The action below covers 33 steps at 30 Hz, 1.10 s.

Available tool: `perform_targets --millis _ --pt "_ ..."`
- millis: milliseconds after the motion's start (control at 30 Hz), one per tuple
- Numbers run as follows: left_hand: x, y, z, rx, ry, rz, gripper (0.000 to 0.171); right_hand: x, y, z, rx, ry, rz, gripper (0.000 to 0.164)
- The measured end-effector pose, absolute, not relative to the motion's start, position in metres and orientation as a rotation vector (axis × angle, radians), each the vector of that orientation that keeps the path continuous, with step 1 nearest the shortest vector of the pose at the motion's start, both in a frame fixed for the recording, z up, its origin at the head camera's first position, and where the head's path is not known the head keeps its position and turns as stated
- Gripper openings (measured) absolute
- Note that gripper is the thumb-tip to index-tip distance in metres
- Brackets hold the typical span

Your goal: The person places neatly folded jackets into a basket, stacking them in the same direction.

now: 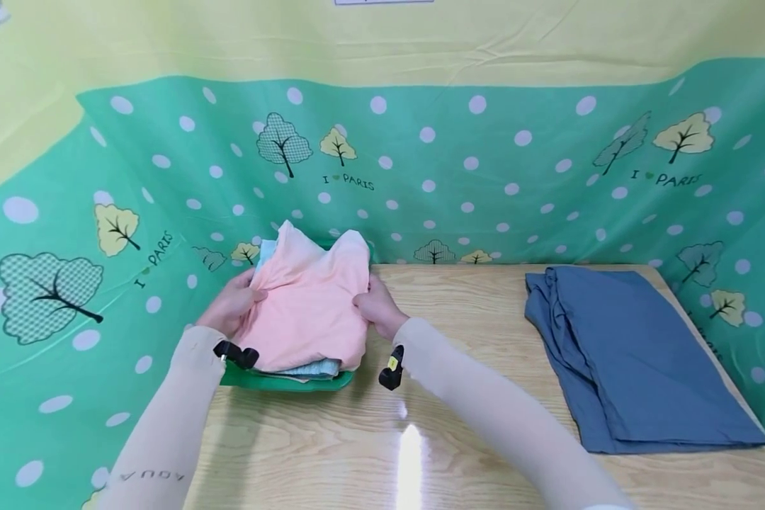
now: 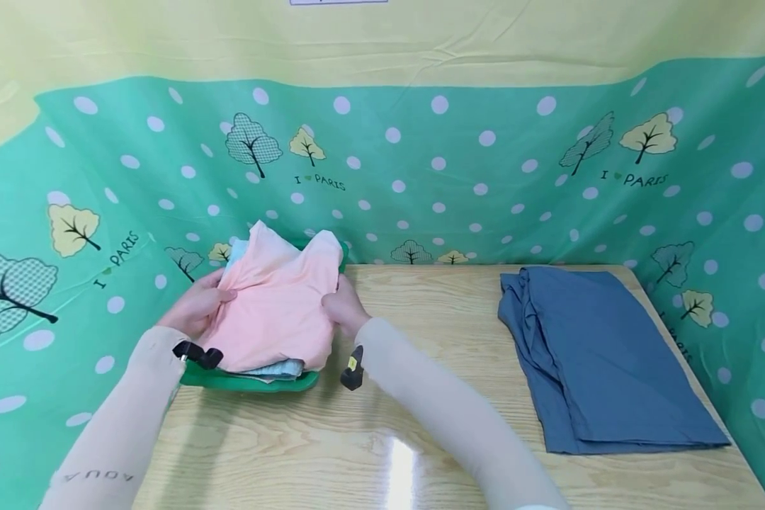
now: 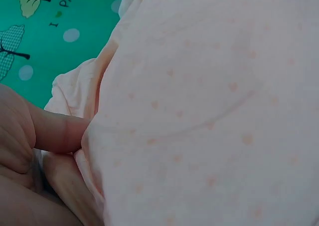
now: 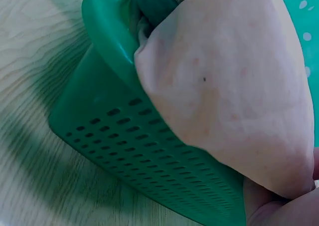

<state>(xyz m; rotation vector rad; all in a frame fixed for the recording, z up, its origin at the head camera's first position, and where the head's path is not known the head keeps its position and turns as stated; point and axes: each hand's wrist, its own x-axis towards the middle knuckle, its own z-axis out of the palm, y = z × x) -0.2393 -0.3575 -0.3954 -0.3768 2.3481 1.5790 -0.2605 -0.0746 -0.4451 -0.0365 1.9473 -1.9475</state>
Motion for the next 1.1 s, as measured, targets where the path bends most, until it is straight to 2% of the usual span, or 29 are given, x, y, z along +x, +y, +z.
perform_targets --millis 167,467,633,867,1100 --pt "-0.246 -0.361 -0.405 -0.428 2.329 1.599 0.066 -0.263 -0.079 -0.443 -0.084 1.999 -1.91 0.057" --pt "-0.25 -0.358 -0.421 -0.54 2.402 1.586 0.076 -0.259 -0.084 -0.436 -0.132 2.119 -1.789 0.039" --pt "-0.252 -0.357 -0.432 -0.523 2.407 1.544 0.082 -0.25 -0.089 -0.433 -0.177 2.267 -1.684 0.042" --pt "-0.253 -0.362 -0.438 -0.502 2.474 1.436 0.085 -0.229 -0.104 -0.428 -0.35 2.517 -1.402 0.058" --pt "-0.251 -0.359 -0.439 -0.536 2.555 1.325 0.08 -0.215 -0.107 -0.436 -0.551 2.789 -1.17 0.051"
